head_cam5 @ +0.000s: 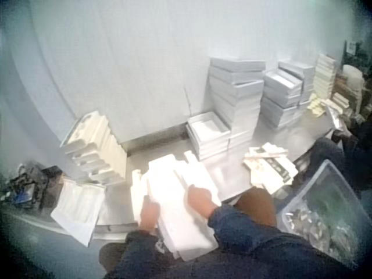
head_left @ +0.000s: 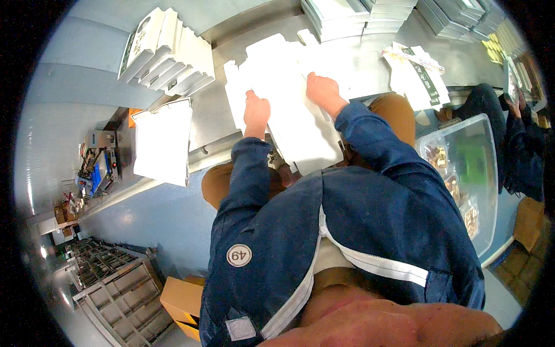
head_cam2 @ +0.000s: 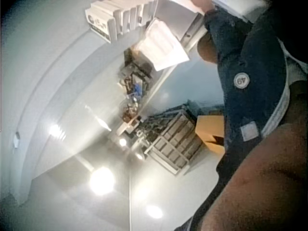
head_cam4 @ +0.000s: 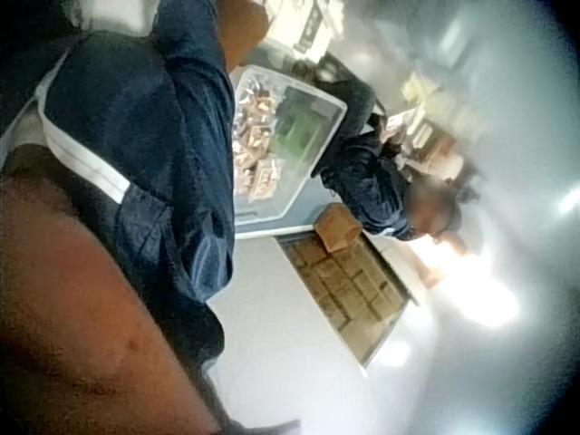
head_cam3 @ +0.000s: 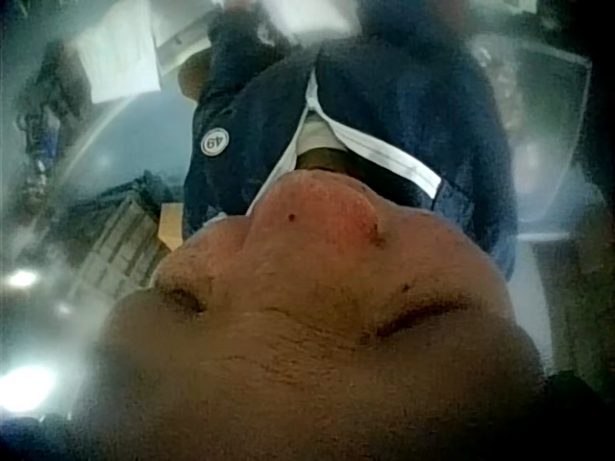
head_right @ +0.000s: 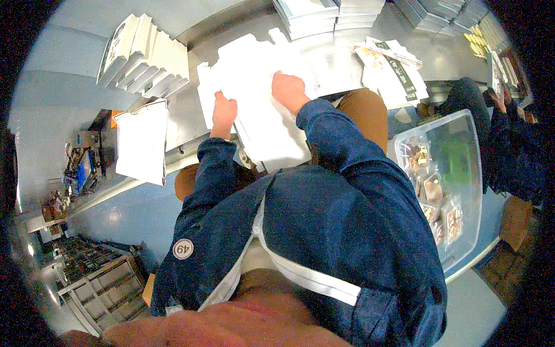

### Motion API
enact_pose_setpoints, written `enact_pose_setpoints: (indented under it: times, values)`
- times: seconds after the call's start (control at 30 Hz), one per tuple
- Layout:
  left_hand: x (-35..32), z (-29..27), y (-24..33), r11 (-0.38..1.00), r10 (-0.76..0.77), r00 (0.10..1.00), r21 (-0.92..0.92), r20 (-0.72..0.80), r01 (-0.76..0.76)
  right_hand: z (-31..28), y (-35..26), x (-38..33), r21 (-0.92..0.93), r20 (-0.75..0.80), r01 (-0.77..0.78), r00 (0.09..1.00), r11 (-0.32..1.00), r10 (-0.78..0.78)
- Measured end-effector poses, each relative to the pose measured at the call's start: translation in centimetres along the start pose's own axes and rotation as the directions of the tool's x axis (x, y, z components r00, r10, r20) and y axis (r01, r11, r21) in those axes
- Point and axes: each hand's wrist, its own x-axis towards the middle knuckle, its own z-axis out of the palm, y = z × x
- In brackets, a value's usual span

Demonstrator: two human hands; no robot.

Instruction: The person assembles cardboard boxes by hand on a work surface, folding the sides and flaps of pre-cut cardboard sheets to form a container.

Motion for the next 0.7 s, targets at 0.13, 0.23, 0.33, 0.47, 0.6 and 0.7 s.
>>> enact_pose_setpoints:
  times: [0.13, 0.23, 0.33, 0.47, 0.6, 0.7]
  values:
    - [-2.3, -0.3, 1.1, 0.997, 0.053, 0.994, 0.068, -0.099, -0.047, 0.4, 0.7, 0.1, -0.012, -0.063, -0.001, 0.998, 1.000, 0.000]
    - [-2.9, -0.6, 0.7, 0.995, 0.042, 0.995, 0.093, -0.086, -0.034, 0.4, 0.4, 0.0, -0.031, -0.018, -0.004, 1.000, 0.999, 0.003]
    - [-2.6, 0.2, 1.2, 1.000, 0.004, 0.997, 0.022, -0.076, -0.002, 0.7, 0.5, 0.1, -0.069, -0.069, 0.020, 0.997, 0.997, -0.025]
    - [-1.8, 1.9, 0.3, 0.992, 0.124, 0.977, 0.007, -0.175, -0.124, 0.7, 0.5, 0.4, -0.071, -0.086, 0.039, 0.995, 0.997, -0.045]
    - [-1.9, 3.1, 0.2, 0.982, 0.177, 0.934, 0.123, -0.309, -0.145, 0.7, 0.4, -0.1, -0.095, -0.081, 0.051, 0.995, 0.994, -0.058]
    - [-1.3, 3.3, -0.4, 0.973, 0.231, 0.905, 0.064, -0.357, -0.222, 0.6, 0.2, -0.2, -0.072, -0.110, 0.092, 0.989, 0.993, -0.100]
